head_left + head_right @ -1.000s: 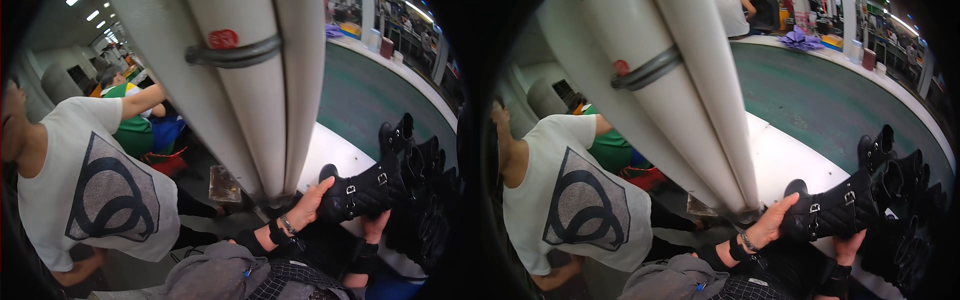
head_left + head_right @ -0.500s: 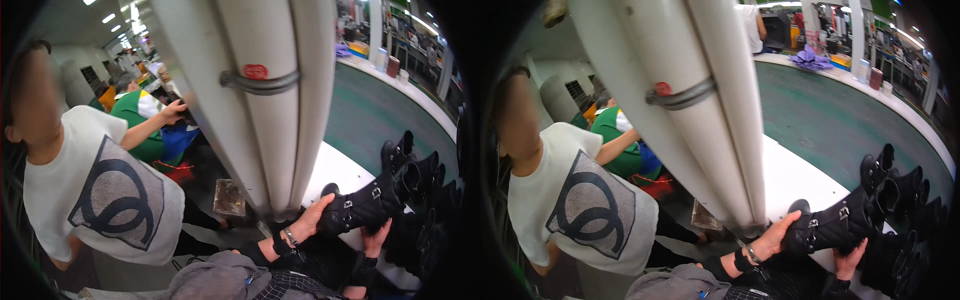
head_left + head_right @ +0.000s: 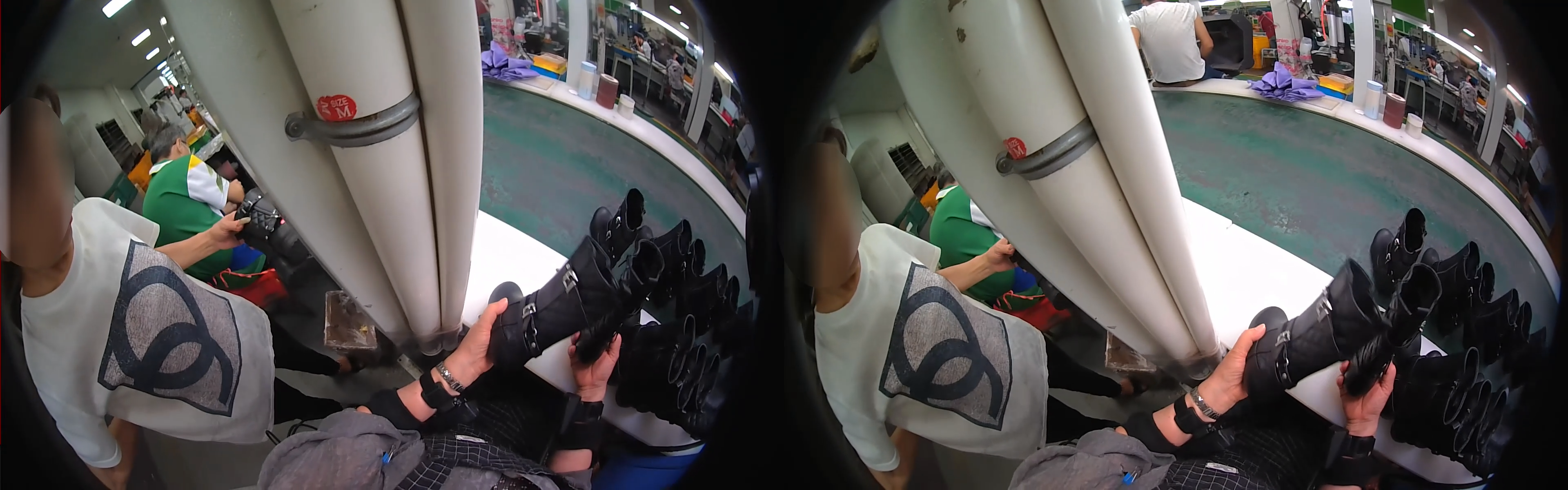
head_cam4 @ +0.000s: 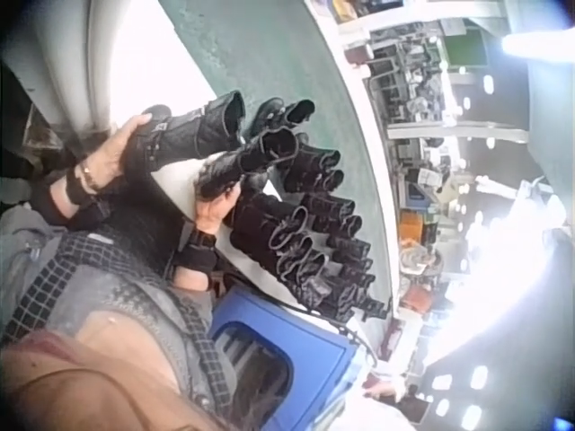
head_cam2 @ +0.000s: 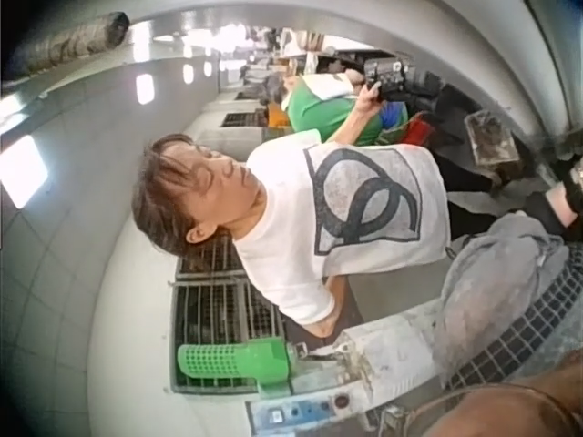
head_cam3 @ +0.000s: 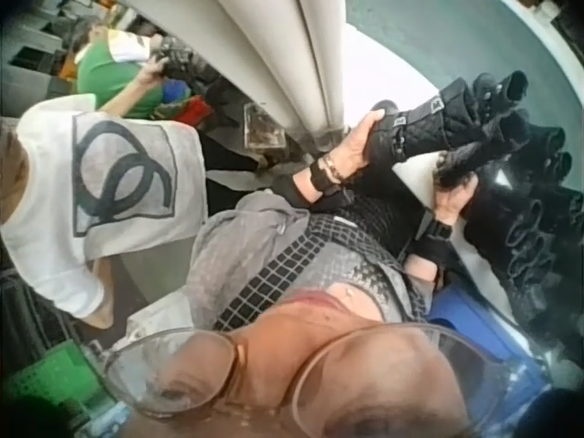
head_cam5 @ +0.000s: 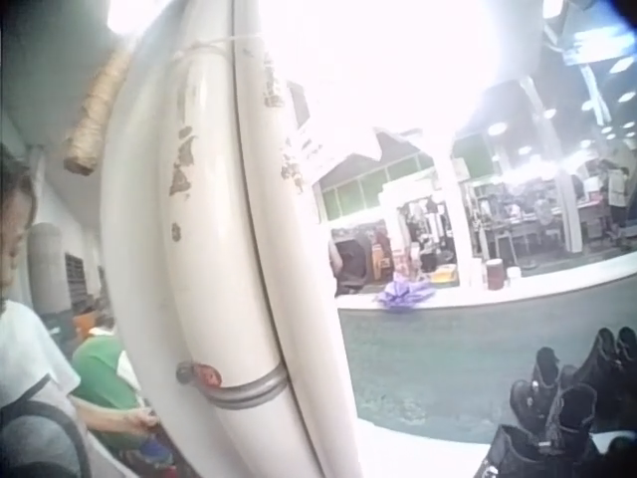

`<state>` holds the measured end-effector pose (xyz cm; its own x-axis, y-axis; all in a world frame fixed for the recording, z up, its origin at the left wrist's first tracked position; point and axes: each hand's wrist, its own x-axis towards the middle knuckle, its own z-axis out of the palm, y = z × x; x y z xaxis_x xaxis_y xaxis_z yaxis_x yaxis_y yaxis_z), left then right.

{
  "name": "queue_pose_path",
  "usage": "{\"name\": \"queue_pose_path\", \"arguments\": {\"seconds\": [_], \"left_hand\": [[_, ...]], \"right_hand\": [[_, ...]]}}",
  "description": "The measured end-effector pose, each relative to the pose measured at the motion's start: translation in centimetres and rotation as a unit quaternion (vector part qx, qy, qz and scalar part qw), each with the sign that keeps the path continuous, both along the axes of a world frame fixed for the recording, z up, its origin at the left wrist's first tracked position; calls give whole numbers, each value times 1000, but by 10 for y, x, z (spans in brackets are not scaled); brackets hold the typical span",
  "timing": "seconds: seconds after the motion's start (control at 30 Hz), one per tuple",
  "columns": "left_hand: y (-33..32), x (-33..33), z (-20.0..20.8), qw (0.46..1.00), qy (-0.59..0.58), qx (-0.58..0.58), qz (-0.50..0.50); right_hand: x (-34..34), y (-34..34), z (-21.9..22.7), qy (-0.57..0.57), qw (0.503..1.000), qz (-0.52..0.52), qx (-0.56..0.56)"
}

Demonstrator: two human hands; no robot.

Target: The recorder is inspecting pairs of black boots for quality on a factory production line.

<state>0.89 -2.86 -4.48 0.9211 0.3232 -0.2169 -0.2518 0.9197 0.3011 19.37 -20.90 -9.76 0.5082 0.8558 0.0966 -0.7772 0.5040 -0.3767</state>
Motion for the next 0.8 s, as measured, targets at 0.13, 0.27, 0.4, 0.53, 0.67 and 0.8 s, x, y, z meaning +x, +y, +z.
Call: {"name": "queue_pose_path", "arguments": {"seconds": [0.13,0.27,0.4,0.53,0.67,0.8], "left_hand": [[2,2,-3,999,-10,27,36],[6,6,-5,997,15,56,53],[9,9,-4,997,30,53,57],[10,12,-3,990,51,102,83],[4,18,-6,974,84,103,182],[0,26,-10,959,88,112,246]], "right_hand": [[-2,1,5,36,997,-39,-58],[-6,5,10,-30,999,-22,-39],[-9,8,15,-33,999,-19,-32],[-19,16,30,-7,998,-57,-20],[-33,28,47,-31,994,-91,-48],[-35,37,53,-34,982,-159,-100]]}}
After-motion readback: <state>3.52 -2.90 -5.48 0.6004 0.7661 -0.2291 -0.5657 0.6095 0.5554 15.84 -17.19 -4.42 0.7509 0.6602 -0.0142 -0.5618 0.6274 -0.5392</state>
